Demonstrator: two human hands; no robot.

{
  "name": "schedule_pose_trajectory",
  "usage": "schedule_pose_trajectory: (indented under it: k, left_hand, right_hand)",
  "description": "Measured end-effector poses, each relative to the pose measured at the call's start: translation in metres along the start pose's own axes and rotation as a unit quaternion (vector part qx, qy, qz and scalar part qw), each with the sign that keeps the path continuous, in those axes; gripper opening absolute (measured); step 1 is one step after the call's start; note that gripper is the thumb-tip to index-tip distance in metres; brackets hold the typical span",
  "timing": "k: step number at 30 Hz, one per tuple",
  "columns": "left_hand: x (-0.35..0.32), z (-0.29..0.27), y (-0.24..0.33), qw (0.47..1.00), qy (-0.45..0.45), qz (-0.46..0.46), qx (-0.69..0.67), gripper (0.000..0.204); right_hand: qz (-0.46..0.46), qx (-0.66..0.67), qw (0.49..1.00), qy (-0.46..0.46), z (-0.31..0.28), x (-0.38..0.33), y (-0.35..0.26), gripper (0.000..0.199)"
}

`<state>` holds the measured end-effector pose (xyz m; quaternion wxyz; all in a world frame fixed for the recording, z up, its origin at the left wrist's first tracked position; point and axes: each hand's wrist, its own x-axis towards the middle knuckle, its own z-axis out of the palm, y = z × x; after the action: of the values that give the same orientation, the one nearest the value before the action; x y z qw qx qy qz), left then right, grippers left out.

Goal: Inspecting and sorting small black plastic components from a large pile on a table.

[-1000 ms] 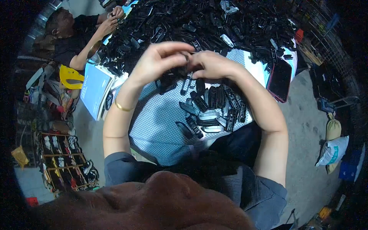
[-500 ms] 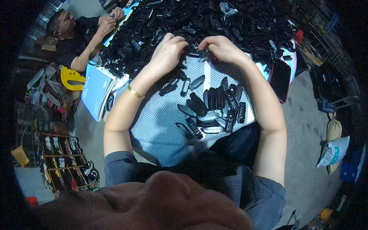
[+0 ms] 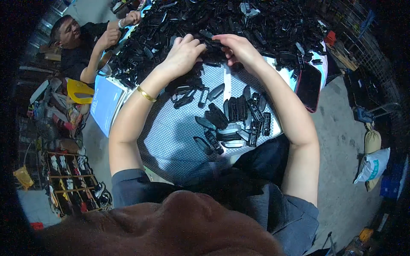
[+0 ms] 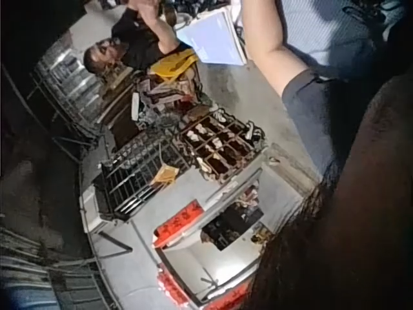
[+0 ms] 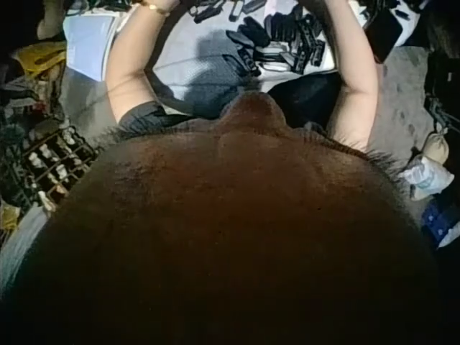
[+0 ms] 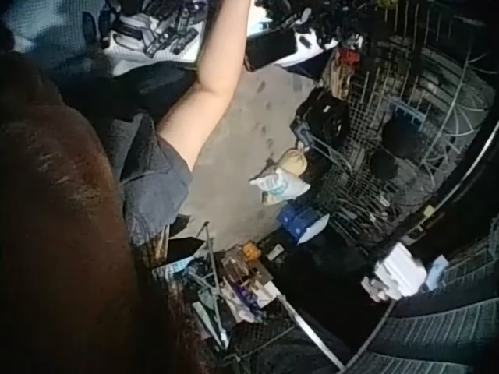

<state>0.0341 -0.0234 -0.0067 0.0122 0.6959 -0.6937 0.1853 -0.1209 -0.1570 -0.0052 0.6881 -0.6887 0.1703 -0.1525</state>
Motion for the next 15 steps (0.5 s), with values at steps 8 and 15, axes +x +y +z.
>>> schedule_pose_trajectory:
  k: [8,15]
  left_hand:
    - [-0.001,0.007,0.0,0.997,0.061,-0.052,0.001,0.021]
    - [-0.004,-0.01,0.017,0.945,0.142,-0.097,-0.278,0.024]
  right_hand:
    - [-0.178,-0.09,0.98,0.021,0.008,0.005,0.018,0.028]
    - [-0.41,-0.289,0.862,0.07,0.013,0.005,0.022,0.027]
